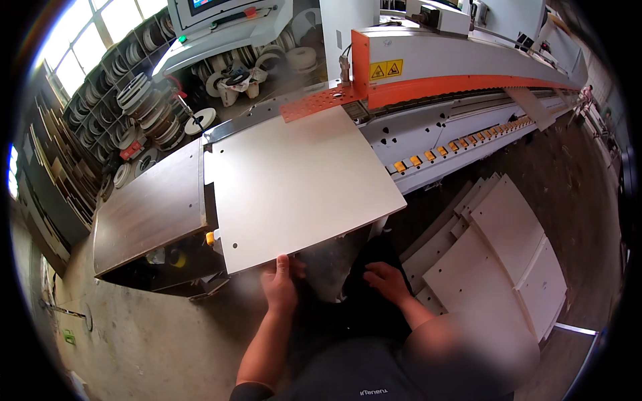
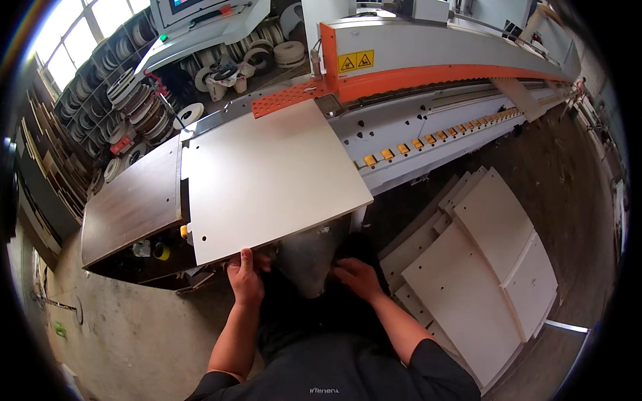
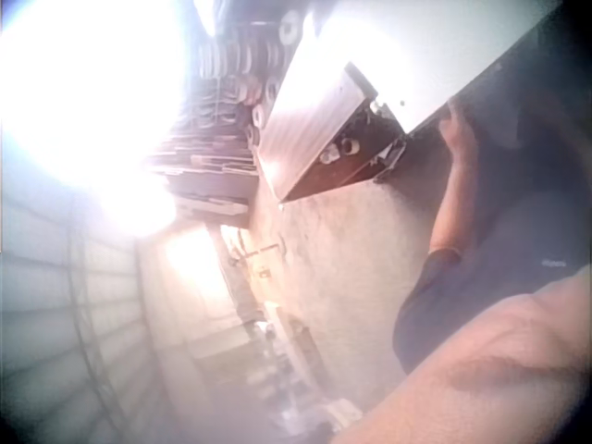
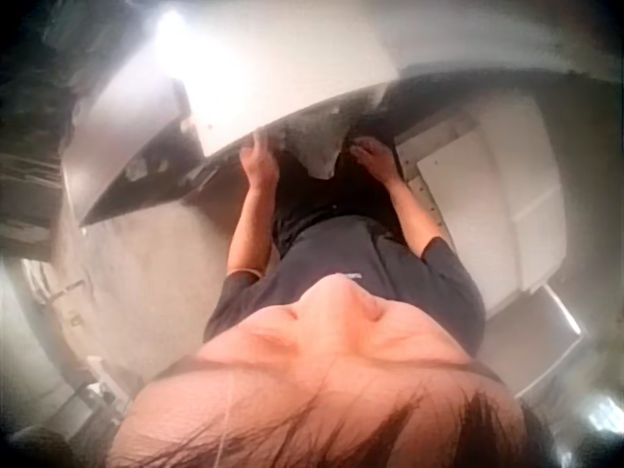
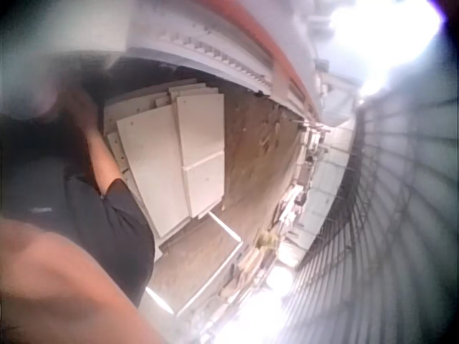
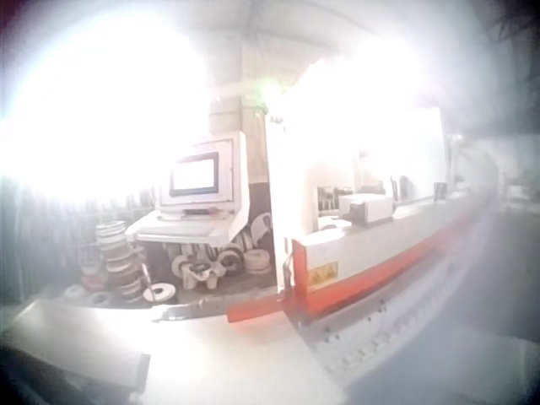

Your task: The person repeatedly picks up white rectangular panels from a stack and places them onto a conveyor belt of a large industrial machine. The person handles the panels one at a time, feeding them into the machine for processing.

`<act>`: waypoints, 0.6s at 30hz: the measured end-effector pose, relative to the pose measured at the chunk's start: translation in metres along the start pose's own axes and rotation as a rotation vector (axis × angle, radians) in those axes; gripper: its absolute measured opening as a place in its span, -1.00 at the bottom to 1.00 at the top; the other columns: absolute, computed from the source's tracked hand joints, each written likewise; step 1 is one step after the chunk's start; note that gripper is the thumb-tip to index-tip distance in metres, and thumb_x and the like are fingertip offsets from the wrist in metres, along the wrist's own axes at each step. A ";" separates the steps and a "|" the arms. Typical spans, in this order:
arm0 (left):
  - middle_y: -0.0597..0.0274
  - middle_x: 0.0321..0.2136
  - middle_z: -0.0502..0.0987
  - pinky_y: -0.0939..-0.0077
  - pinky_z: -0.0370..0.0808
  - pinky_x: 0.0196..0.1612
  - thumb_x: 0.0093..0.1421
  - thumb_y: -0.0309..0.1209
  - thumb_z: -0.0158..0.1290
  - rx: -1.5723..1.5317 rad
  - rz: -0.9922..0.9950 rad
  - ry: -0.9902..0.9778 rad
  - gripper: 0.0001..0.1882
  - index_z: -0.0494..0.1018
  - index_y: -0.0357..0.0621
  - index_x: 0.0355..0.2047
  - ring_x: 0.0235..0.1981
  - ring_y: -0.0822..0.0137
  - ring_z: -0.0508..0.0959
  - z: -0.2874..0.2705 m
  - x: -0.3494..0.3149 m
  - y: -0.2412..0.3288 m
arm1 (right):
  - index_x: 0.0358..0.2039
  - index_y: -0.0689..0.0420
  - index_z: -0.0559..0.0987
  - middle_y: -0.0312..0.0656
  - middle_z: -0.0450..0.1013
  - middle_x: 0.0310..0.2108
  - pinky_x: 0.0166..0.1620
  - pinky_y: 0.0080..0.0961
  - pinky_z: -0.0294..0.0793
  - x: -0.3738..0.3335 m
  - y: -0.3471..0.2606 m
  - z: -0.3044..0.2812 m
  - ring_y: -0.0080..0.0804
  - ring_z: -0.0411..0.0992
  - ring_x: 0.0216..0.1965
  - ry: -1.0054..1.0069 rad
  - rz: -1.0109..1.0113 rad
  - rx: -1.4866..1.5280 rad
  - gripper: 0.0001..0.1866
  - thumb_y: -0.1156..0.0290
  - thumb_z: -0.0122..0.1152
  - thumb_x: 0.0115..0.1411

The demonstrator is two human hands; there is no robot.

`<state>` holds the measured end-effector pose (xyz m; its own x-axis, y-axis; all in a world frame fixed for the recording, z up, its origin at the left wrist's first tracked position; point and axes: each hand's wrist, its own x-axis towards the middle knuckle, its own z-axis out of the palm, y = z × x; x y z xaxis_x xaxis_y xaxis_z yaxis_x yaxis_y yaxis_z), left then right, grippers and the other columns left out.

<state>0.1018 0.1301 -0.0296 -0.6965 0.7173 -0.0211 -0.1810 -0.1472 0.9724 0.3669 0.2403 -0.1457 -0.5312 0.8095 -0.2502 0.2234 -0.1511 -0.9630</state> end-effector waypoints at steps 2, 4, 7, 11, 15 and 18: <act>0.14 -0.50 0.60 0.45 0.46 -0.37 0.51 -0.16 -0.02 -0.002 0.010 0.014 -0.63 0.50 -0.24 -0.28 -0.54 0.36 0.51 0.007 -0.001 -0.002 | 0.01 0.23 0.59 -0.22 0.63 -0.29 -0.24 -0.59 0.55 -0.012 0.021 -0.016 -0.55 0.54 -0.36 0.048 0.032 0.046 -0.69 0.36 0.32 0.33; 0.13 -0.50 0.59 0.45 0.46 -0.39 0.51 -0.16 -0.04 -0.003 0.020 0.005 -0.64 0.50 -0.23 -0.24 -0.55 0.35 0.50 0.014 0.000 -0.008 | -0.01 0.22 0.60 -0.23 0.63 -0.28 -0.24 -0.58 0.55 -0.017 0.020 -0.019 -0.56 0.55 -0.34 0.082 0.063 0.080 -0.71 0.34 0.32 0.33; 0.13 -0.51 0.60 0.46 0.44 -0.44 0.52 -0.15 -0.05 0.042 0.034 -0.025 -0.65 0.50 -0.20 -0.17 -0.56 0.34 0.49 0.025 0.004 -0.021 | -0.03 0.19 0.62 -0.25 0.64 -0.25 -0.23 -0.56 0.56 -0.014 0.013 -0.025 -0.57 0.56 -0.28 0.091 0.075 0.116 -0.71 0.31 0.33 0.33; 0.11 -0.47 0.65 0.46 0.48 -0.34 0.53 -0.16 -0.09 0.015 -0.007 -0.119 -0.55 0.55 -0.28 -0.34 -0.50 0.36 0.53 0.057 0.006 -0.011 | -0.03 0.20 0.62 -0.25 0.63 -0.25 -0.24 -0.57 0.56 -0.004 0.020 -0.017 -0.58 0.56 -0.27 0.065 0.028 0.144 -0.71 0.32 0.33 0.33; 0.06 -0.43 0.68 0.46 0.49 -0.31 0.53 -0.17 -0.09 0.061 0.013 -0.199 -0.57 0.57 -0.30 -0.25 -0.48 0.37 0.54 0.080 0.008 -0.013 | -0.03 0.21 0.62 -0.24 0.64 -0.25 -0.26 -0.57 0.57 0.000 0.025 -0.020 -0.57 0.56 -0.28 0.031 0.011 0.107 -0.73 0.34 0.33 0.33; 0.06 -0.42 0.68 0.46 0.50 -0.30 0.53 -0.16 -0.08 0.040 -0.068 -0.240 -0.58 0.56 -0.31 -0.19 -0.46 0.38 0.54 0.098 0.008 -0.018 | -0.04 0.22 0.62 -0.24 0.64 -0.27 -0.27 -0.57 0.56 -0.005 0.022 -0.022 -0.58 0.56 -0.32 0.063 0.038 0.147 -0.74 0.35 0.32 0.34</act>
<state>0.1677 0.2049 -0.0248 -0.4976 0.8667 -0.0352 -0.1908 -0.0698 0.9792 0.3922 0.2451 -0.1631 -0.4712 0.8349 -0.2845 0.1183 -0.2598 -0.9584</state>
